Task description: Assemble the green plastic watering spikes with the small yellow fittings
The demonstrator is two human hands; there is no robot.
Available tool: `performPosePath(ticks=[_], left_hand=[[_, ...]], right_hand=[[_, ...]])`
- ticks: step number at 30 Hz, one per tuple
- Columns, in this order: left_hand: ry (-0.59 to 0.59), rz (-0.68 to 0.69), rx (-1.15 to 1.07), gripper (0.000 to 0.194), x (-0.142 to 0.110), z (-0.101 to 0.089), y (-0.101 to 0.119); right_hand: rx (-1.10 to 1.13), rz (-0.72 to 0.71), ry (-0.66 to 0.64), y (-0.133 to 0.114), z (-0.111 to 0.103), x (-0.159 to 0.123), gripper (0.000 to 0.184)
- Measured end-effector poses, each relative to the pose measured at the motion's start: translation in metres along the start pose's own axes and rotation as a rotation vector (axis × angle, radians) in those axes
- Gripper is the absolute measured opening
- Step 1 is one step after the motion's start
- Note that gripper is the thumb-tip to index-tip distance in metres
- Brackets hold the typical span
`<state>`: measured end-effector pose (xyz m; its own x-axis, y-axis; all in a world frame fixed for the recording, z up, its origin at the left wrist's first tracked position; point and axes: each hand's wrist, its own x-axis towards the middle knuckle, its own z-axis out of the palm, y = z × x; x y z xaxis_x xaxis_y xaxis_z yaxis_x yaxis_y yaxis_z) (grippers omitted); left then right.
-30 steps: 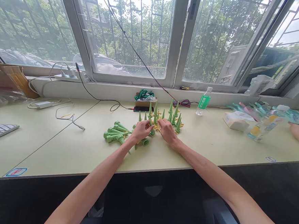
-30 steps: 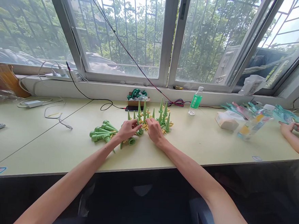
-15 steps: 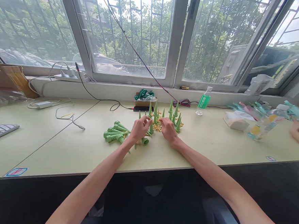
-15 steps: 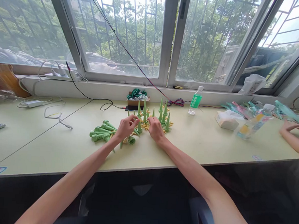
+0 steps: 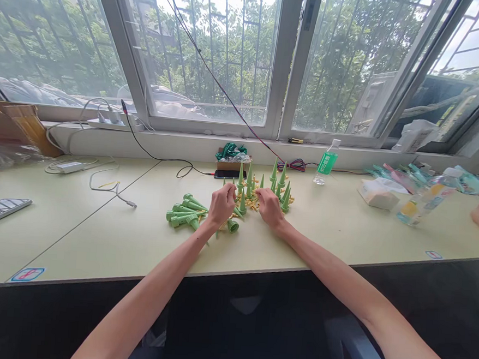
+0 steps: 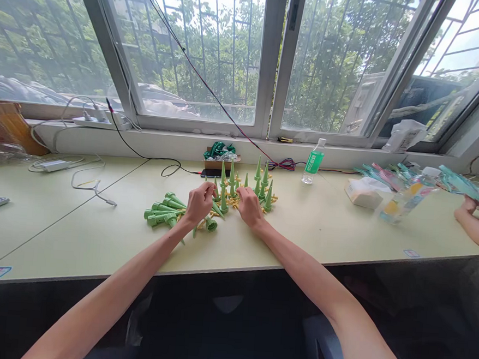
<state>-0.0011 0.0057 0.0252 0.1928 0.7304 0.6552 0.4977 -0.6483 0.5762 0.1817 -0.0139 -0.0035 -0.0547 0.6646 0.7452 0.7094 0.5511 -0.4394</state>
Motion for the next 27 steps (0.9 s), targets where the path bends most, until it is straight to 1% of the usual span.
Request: performPosePath(ticks=[3, 7, 12, 15, 20, 24, 27], left_hand=[[-0.024, -0.043, -0.032, 0.028, 0.000, 0.000, 0.002], [-0.122, -0.037, 0.000, 0.032, -0.001, 0.002, 0.003], [-0.265, -0.009, 0.088, 0.024, -0.004, 0.005, -0.002], [-0.305, -0.003, 0.117, 0.021, -0.004, 0.005, -0.003], [-0.279, -0.039, 0.037, 0.022, -0.003, 0.006, -0.004], [-0.221, -0.137, -0.128, 0.021, 0.000, 0.007, -0.005], [-0.204, -0.196, -0.226, 0.021, 0.001, 0.007, -0.006]], right_hand=[[0.007, 0.007, 0.000, 0.000, 0.000, 0.000, 0.024], [-0.004, 0.012, 0.007, -0.001, 0.000, 0.000, 0.024], [-0.005, 0.002, 0.005, -0.001, 0.000, 0.001, 0.024], [0.009, -0.010, 0.020, 0.000, 0.000, 0.001, 0.024], [0.046, -0.025, 0.057, -0.004, -0.001, 0.002, 0.024], [0.083, -0.040, 0.082, -0.008, -0.003, 0.002, 0.023], [0.101, -0.048, 0.095, -0.011, -0.003, 0.002, 0.022]])
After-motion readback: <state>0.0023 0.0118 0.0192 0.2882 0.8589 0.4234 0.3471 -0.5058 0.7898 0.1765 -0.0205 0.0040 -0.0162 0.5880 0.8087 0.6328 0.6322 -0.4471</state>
